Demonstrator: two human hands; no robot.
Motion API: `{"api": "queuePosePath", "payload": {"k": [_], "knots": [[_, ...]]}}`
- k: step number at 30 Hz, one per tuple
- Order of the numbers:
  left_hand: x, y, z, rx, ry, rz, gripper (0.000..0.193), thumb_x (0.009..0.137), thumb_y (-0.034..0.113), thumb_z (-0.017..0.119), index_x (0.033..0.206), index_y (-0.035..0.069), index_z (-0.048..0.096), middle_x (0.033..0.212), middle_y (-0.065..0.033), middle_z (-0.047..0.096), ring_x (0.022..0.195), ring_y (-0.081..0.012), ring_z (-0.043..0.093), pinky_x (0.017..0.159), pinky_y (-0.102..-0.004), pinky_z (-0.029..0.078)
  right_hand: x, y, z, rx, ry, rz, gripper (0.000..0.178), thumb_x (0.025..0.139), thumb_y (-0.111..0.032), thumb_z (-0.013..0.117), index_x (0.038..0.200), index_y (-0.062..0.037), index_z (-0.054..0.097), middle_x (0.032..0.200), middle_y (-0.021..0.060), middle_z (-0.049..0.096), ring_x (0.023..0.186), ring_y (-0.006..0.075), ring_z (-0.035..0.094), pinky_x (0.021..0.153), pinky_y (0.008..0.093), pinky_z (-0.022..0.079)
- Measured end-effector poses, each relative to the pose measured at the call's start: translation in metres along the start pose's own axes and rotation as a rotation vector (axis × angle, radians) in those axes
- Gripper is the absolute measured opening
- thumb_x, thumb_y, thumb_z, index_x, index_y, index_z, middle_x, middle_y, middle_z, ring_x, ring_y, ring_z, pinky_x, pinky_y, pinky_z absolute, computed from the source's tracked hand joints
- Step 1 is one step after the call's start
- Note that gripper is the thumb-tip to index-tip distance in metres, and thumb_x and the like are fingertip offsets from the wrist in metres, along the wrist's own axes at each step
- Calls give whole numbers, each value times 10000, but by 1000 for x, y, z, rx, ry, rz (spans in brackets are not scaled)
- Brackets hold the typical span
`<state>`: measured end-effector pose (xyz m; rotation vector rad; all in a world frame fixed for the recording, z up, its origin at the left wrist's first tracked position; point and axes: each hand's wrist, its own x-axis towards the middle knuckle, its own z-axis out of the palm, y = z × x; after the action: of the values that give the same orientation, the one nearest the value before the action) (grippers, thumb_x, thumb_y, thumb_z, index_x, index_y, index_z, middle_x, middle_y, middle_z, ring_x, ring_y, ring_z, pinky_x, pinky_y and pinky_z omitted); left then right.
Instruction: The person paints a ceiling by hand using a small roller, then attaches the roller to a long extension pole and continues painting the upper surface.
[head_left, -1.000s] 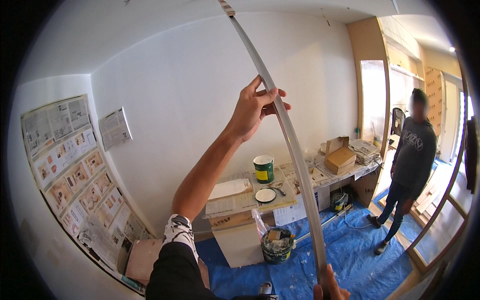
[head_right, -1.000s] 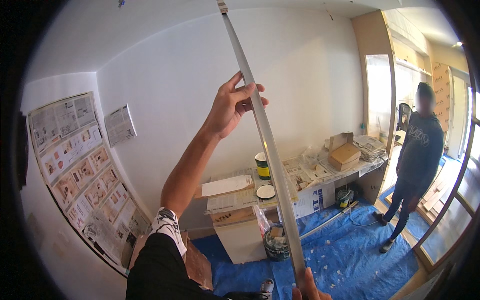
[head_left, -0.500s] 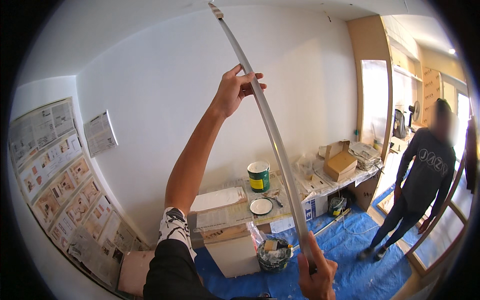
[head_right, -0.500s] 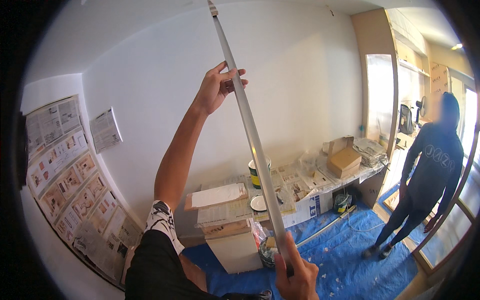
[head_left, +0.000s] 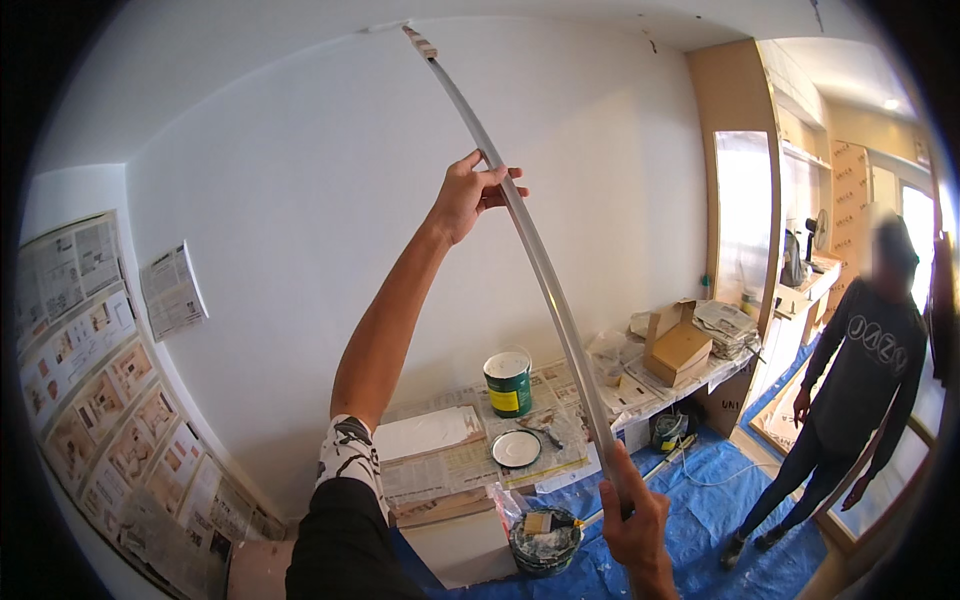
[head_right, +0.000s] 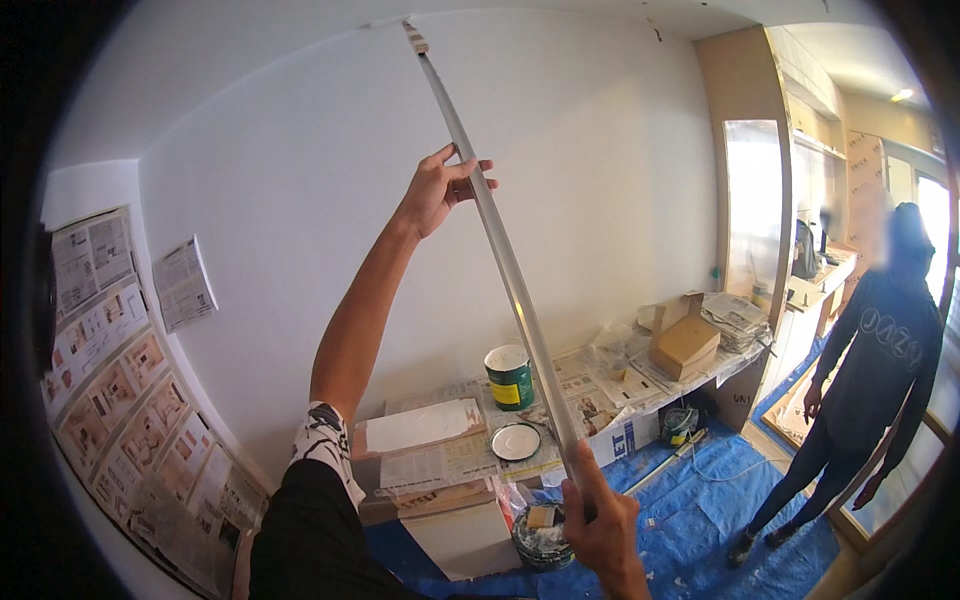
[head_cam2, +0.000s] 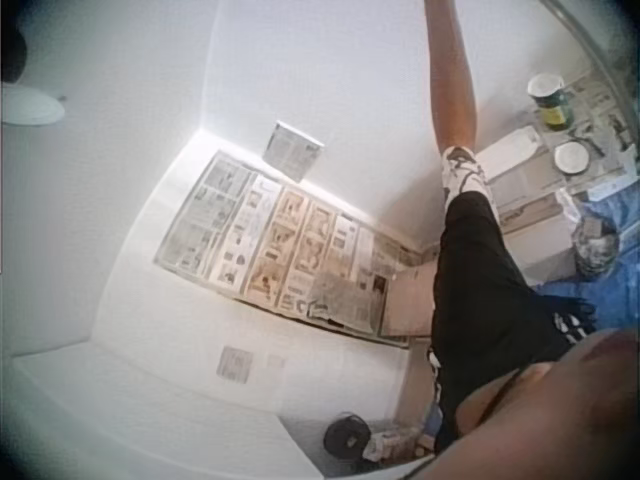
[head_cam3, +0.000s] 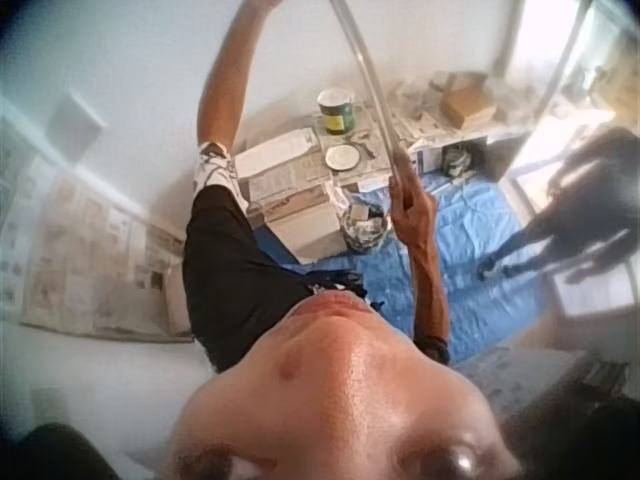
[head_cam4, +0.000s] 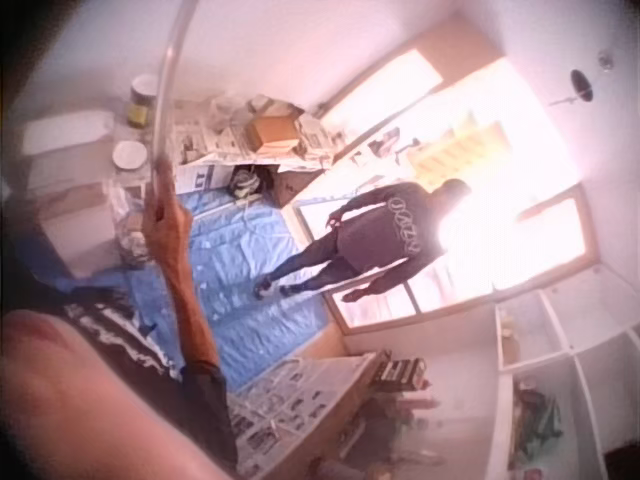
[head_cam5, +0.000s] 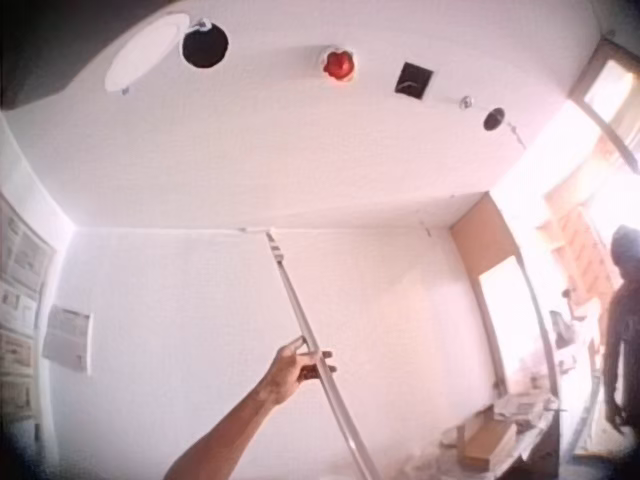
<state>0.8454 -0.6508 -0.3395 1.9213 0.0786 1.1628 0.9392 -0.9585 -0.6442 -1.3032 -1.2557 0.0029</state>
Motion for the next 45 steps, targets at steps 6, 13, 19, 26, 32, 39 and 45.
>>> {"api": "queuePosePath", "payload": {"k": [6,13,19,26,32,39,45], "knots": [[-19,25,18,-6,23,18,342,974,136,524,1231,-80,462,1083,-202,606,906,-299,700,863,-398,593,-16,-13,-25,-13,12,-20,503,880,-19,638,1369,5,524,827,194,699,613,144,644,544,275,491],[-79,90,92,7,-20,38,305,984,146,525,1206,-59,485,1068,-190,607,903,-285,699,866,-404,594,-110,-42,-92,2,68,-66,433,945,-79,617,1365,-10,539,1049,163,724,684,86,624,578,254,486],[-137,144,140,9,-13,58,239,986,151,526,1140,-31,515,1036,-164,615,882,-276,702,838,-391,600,-177,-93,-151,-8,-25,49,448,931,-55,625,1367,-2,538,1012,153,722,604,80,516,536,256,445],[-171,184,176,-13,-36,94,236,985,165,541,1130,-20,522,1007,-151,627,870,-262,705,812,-366,606,-227,-128,-189,-61,43,13,441,921,-55,627,1351,1,551,1007,186,715,609,151,588,564,294,481],[-189,198,188,-2,-35,107,234,989,172,540,1126,-18,524,1004,-150,629,866,-262,708,791,-357,612,-249,-146,-209,-88,-38,122,422,916,-52,625,1328,17,562,1082,228,695,806,239,714,684,308,536],[-197,201,188,-3,-45,97,242,992,176,529,1144,-12,523,1013,-158,628,871,-265,709,791,-363,607,-257,-141,-204,-123,38,-20,433,920,-62,631,1341,5,558,1039,200,713,597,172,592,558,300,485],[-173,178,160,-44,-10,59,241,980,150,539,1154,-16,518,1029,-148,612,870,-255,699,799,-368,590,-234,-120,-168,-24,3,66,456,936,-83,625,1376,-9,529,1071,156,724,548,73,468,496,245,419]]}}
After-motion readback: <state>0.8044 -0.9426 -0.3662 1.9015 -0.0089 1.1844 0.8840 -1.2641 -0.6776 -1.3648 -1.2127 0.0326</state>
